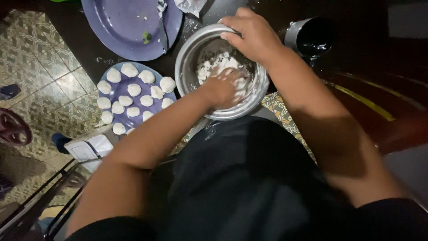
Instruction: The person kneads white dough in a metal pot by hand while occasionally adding water from a cup.
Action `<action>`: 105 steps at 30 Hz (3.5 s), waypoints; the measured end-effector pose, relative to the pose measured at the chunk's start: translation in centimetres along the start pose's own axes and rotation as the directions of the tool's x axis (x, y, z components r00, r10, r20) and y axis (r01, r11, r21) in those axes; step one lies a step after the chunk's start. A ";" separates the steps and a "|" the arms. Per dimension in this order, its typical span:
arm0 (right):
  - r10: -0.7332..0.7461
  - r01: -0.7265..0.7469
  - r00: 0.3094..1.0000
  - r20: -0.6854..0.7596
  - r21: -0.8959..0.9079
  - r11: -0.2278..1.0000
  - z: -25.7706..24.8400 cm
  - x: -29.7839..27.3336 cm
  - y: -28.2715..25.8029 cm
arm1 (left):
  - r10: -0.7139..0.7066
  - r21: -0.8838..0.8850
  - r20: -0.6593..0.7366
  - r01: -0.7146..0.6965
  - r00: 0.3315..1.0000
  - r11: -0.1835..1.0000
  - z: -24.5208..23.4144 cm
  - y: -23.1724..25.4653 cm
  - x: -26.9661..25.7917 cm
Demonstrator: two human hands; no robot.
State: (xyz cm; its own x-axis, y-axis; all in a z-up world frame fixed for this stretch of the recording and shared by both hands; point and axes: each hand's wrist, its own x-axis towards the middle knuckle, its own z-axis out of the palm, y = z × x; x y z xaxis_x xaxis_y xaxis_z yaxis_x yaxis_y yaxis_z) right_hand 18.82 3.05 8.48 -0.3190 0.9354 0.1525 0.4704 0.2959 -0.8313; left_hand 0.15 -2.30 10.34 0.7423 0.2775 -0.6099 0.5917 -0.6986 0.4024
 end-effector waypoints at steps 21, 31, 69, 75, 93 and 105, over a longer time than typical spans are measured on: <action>0.521 -0.466 0.813 -0.262 0.246 0.850 3.3 -14.2 -6.3 | -0.548 -0.367 -0.230 0.450 0.804 0.814 0.7 -4.1 5.4; 0.549 -0.426 0.765 -0.335 0.376 0.823 6.5 -13.4 -1.2 | -0.557 -0.146 0.054 0.558 0.829 0.817 -1.4 1.1 1.2; 0.720 -0.277 0.685 -0.110 0.875 0.397 4.7 -11.5 -1.6 | -0.055 -0.089 0.274 0.083 0.960 0.993 -2.7 -0.9 4.4; 0.450 -0.365 0.881 -0.145 0.398 0.842 2.9 -8.1 0.1 | -0.289 -0.022 0.406 0.325 0.867 0.945 -9.5 -1.4 2.4; 0.186 -0.183 0.983 -0.013 0.111 0.977 1.6 -1.0 0.3 | -0.038 0.119 0.008 0.037 0.999 0.992 -0.8 -2.4 -0.7; 0.366 -0.325 0.922 -0.124 0.266 0.907 3.9 -13.8 -2.9 | -0.317 -0.083 -0.111 0.309 0.942 0.947 3.2 -6.2 3.8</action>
State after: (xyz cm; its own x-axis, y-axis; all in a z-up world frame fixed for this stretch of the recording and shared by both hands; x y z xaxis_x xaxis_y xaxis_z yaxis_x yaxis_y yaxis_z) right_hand 18.67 -11.42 6.67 -0.0200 0.9950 -0.0979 0.3113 -0.0869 -0.9463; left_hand -1.75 0.97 3.30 0.5464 0.5564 -0.6260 0.8163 -0.5209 0.2495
